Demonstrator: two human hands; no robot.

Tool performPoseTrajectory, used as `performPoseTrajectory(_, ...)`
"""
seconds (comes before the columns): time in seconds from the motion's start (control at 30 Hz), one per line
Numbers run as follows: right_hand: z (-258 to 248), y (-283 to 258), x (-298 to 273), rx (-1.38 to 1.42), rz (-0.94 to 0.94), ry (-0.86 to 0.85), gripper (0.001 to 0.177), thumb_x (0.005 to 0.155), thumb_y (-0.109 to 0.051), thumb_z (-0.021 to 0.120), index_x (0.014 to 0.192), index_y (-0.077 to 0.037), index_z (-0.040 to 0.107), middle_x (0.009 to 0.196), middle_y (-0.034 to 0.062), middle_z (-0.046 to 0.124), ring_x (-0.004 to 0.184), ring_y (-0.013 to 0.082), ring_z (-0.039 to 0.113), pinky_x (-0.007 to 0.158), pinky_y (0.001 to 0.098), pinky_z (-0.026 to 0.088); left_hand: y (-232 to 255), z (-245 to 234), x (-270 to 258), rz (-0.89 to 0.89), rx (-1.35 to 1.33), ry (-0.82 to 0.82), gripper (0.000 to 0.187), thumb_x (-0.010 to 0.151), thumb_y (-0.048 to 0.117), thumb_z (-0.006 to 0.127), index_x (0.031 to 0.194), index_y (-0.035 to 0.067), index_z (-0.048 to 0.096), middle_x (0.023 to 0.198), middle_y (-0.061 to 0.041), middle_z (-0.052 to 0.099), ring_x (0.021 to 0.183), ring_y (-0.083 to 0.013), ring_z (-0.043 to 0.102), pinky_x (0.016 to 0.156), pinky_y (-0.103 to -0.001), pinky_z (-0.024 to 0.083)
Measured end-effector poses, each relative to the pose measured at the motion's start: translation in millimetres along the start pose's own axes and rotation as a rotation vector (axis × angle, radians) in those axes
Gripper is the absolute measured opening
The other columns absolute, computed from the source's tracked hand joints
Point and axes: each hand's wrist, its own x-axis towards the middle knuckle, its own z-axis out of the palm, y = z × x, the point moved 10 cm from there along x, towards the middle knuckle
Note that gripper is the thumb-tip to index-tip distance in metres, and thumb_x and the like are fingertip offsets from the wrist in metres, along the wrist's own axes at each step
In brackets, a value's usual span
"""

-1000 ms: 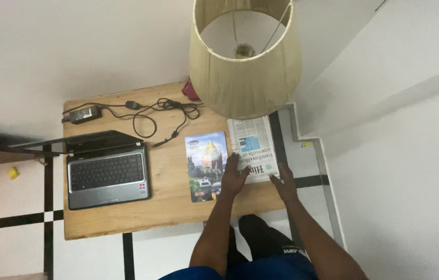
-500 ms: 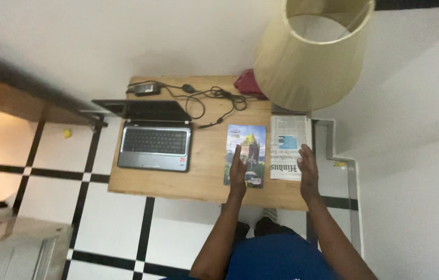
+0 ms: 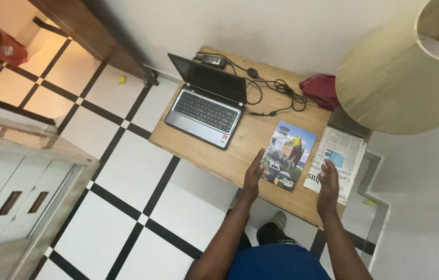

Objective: The person organizes a small wooden desk by moving a laptop, lamp, and books, then wipes the surface with a red cloth. They repeatedly adjust the laptop and lamp positions and wipe the desk multiple times.

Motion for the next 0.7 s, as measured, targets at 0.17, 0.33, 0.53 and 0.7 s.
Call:
performPoseTrajectory(0.17, 36.4, -10.0, -16.5, -0.049, -0.030, -0.120, 0.064, 0.103, -0.033, 0.051, 0.157, 0.000, 0.036, 0.160, 0.0157, 0.041, 0.149, 0.0288, 0.039, 0.121, 0.0422, 0.031, 13.5, -26.1, -16.5, 0.006, -0.049, 0.048, 0.075, 0.105, 0.048, 0.048, 0.159, -0.004, 0.036, 0.166, -0.022, 0.038, 0.156, -0.0302, 0.031, 0.127, -0.039, 0.021)
performPoseTrajectory(0.33, 78.4, -33.0, -38.1, -0.035, -0.022, -0.109, 0.065, 0.105, -0.039, 0.046, 0.157, -0.001, 0.036, 0.161, 0.0156, 0.039, 0.151, 0.0286, 0.036, 0.121, 0.0428, 0.031, 34.1, -47.3, -11.6, 0.039, -0.104, 0.015, 0.078, 0.104, 0.052, 0.045, 0.159, -0.002, 0.032, 0.168, -0.019, 0.032, 0.159, -0.0276, 0.024, 0.129, -0.039, 0.013)
performPoseTrajectory(0.53, 145.5, -49.6, -68.9, -0.037, -0.096, -0.070, 0.066, 0.105, -0.039, 0.045, 0.158, -0.001, 0.033, 0.163, 0.0165, 0.037, 0.152, 0.0296, 0.034, 0.122, 0.0440, 0.031, 67.3, -113.3, -19.6, 0.034, -0.085, 0.032, 0.077, 0.104, 0.050, 0.042, 0.159, -0.003, 0.035, 0.167, -0.018, 0.035, 0.158, -0.0279, 0.025, 0.127, -0.041, 0.015)
performPoseTrajectory(0.7, 203.6, -54.2, -88.6, -0.019, -0.226, -0.053, 0.064, 0.106, -0.031, 0.048, 0.158, 0.002, 0.034, 0.165, 0.0182, 0.036, 0.154, 0.0294, 0.033, 0.125, 0.0426, 0.027, 106.9, -197.7, -22.4, 0.058, -0.136, 0.031, 0.075, 0.104, 0.050, 0.042, 0.160, 0.001, 0.034, 0.168, -0.016, 0.033, 0.159, -0.0278, 0.024, 0.128, -0.042, 0.016)
